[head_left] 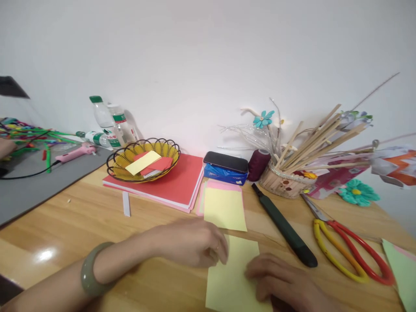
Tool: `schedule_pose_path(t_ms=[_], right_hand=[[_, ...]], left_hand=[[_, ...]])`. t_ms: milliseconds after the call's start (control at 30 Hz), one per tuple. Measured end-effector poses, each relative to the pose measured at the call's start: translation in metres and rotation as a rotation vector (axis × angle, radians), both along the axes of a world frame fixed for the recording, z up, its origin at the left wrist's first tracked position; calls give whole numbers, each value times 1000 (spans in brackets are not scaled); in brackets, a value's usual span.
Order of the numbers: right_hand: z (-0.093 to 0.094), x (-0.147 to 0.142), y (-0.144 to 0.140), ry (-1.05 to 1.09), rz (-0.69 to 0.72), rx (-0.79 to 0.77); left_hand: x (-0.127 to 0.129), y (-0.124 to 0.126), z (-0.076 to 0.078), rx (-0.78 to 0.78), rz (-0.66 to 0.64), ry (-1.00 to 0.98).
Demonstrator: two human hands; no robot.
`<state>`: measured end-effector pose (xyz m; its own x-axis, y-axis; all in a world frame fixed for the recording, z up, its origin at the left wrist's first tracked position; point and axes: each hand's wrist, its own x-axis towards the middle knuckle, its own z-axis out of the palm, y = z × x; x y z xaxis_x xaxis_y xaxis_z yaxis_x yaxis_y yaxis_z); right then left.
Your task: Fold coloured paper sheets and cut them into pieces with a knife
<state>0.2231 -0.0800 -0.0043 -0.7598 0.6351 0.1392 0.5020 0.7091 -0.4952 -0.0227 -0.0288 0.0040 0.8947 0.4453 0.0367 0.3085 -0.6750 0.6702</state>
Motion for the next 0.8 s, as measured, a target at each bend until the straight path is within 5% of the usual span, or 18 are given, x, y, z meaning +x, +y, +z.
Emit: schedule_pose_path(t_ms=[167,300,433,667,800], right_hand=[[-7,7,6,-3,-183,-11],[-11,6,5,-1,-278,-54],[-13,3,2,25,-331,-5],[-26,-2,2,-85,-476,21],[-28,-3,0,-90,-526,29]], left_hand=[[-4,-3,-5,-126,80,-40],[-8,-7,11,-241,189,22],[-9,-14,25,-176,216,73],[9,-22,-13,-289,617,13],[14,-24,-14,-300,704,13]])
